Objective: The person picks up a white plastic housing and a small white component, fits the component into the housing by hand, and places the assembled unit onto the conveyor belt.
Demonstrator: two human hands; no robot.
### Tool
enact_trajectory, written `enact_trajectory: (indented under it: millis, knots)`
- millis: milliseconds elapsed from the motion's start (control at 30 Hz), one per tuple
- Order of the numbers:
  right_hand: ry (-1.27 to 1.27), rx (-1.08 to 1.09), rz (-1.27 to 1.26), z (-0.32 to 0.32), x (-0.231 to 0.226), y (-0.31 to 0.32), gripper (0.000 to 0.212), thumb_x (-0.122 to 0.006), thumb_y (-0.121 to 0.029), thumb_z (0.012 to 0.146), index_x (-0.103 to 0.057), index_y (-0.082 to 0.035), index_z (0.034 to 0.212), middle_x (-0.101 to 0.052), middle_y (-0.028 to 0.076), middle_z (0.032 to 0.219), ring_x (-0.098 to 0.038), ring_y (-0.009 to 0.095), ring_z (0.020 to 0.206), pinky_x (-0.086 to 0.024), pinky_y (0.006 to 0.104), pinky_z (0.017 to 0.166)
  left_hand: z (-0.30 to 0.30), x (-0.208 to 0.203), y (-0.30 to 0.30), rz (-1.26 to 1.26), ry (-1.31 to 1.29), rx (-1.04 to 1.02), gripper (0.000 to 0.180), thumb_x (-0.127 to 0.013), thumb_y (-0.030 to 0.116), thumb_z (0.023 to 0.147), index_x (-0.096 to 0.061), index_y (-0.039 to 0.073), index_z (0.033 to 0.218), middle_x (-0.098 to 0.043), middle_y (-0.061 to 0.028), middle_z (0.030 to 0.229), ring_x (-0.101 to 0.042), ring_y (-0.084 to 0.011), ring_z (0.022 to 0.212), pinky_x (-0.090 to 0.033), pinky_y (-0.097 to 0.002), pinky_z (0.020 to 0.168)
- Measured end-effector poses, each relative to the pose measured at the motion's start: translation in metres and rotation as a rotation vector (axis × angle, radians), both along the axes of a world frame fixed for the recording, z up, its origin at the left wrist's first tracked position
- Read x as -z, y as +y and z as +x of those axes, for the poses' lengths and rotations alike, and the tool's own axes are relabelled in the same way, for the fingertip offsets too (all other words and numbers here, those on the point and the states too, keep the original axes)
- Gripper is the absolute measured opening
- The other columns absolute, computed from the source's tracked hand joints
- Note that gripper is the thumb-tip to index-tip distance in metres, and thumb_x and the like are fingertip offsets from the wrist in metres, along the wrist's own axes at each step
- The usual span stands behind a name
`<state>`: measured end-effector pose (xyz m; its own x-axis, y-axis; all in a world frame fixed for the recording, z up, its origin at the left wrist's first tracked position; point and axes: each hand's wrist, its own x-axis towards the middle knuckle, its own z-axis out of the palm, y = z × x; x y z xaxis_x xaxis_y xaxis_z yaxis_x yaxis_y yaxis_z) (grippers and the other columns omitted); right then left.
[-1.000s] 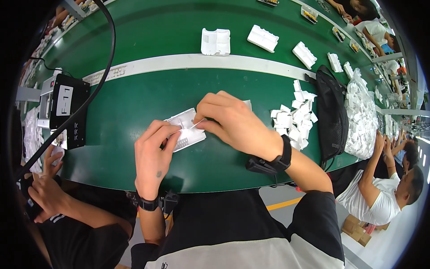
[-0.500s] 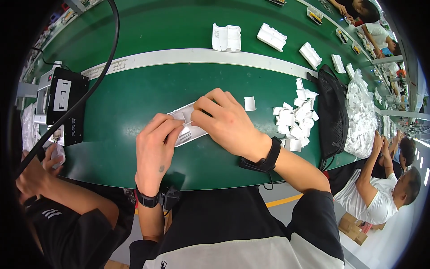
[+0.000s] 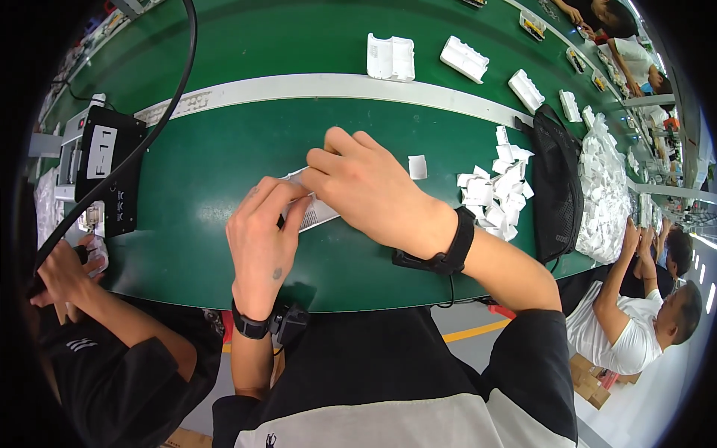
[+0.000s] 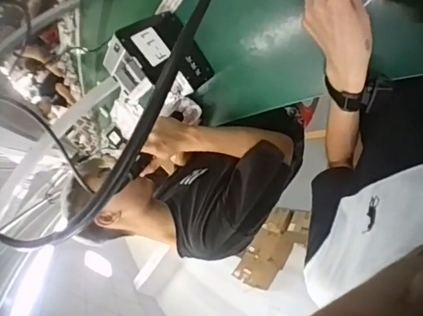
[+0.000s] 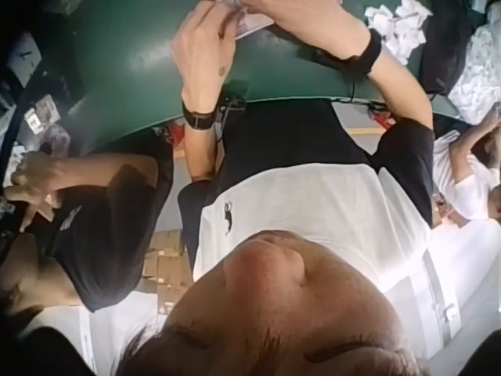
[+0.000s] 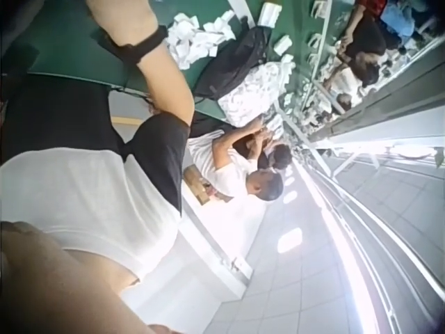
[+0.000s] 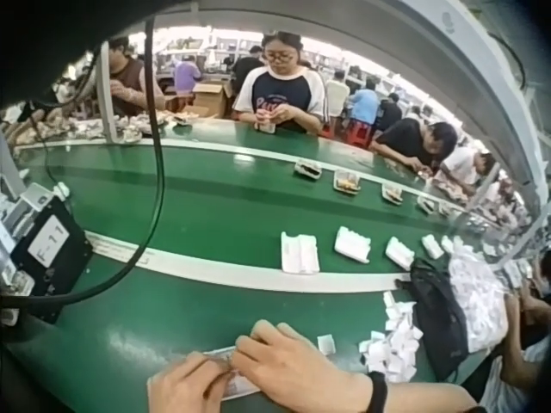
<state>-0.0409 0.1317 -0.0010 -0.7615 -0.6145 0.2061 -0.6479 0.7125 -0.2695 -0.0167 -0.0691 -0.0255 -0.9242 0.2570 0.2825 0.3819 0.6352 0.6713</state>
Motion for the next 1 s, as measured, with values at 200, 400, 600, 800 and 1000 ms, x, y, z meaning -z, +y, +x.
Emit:
enact_trajectory:
  millis: [200, 400, 600, 800, 1000]
  knots:
    - [0.027, -0.115, 0.057, -0.009, 0.0, 0.002, 0.01, -0.075, -0.008, 0.085, -0.066, -0.007, 0.09, -0.057, 0.003, 0.093, -0.055, 0.024, 0.094, -0.049, 0.0359, 0.083, 0.001, 0.007, 0.007, -0.006, 0.045, -0.066, 0.014, -0.082, 0.006, 0.087, -0.069, 0.01, 0.091, -0.067, -0.0022, 0.089, -0.061, -0.0285, 0.078, -0.05, -0.0428, 0.067]
    - [-0.071, -0.15, 0.047, -0.017, -0.004, -0.002, 0.005, -0.072, -0.006, 0.09, -0.067, -0.007, 0.091, -0.059, 0.005, 0.092, -0.056, 0.026, 0.093, -0.05, 0.0368, 0.083, -0.003, 0.003, 0.007, -0.089, 0.024, -0.049, 0.012, -0.081, 0.01, 0.089, -0.069, 0.012, 0.09, -0.067, -0.0005, 0.089, -0.06, -0.0269, 0.082, -0.044, -0.0418, 0.073]
    - [-0.095, -0.16, -0.031, -0.016, 0.003, -0.004, 0.002, -0.068, -0.006, 0.093, -0.068, -0.007, 0.094, -0.061, 0.007, 0.093, -0.06, 0.029, 0.096, -0.053, 0.0407, 0.087, -0.009, -0.001, 0.003, -0.153, -0.013, -0.062, 0.009, -0.082, 0.012, 0.089, -0.073, 0.013, 0.091, -0.069, 0.0012, 0.092, -0.061, -0.0273, 0.088, -0.042, -0.0438, 0.082]
    - [0.031, -0.131, -0.028, -0.028, 0.004, 0.004, 0.007, -0.07, -0.006, 0.092, -0.067, -0.005, 0.098, -0.063, 0.012, 0.096, -0.064, 0.037, 0.098, -0.055, 0.0465, 0.089, 0.002, 0.009, -0.009, -0.064, 0.23, -0.122, 0.01, -0.083, 0.014, 0.09, -0.08, 0.014, 0.1, -0.071, -0.0003, 0.115, -0.062, -0.0257, 0.104, -0.043, -0.0432, 0.092]
    - [0.149, 0.343, -0.191, -0.075, -0.002, 0.054, 0.023, -0.073, -0.006, 0.099, -0.071, -0.001, 0.122, -0.07, 0.016, 0.114, -0.071, 0.038, 0.098, -0.057, 0.0463, 0.088, 0.019, 0.028, -0.075, -0.128, 0.119, -0.435, 0.022, -0.077, 0.016, 0.097, -0.079, 0.013, 0.119, -0.071, -0.0055, 0.125, -0.063, -0.0321, 0.12, -0.045, -0.0474, 0.107]
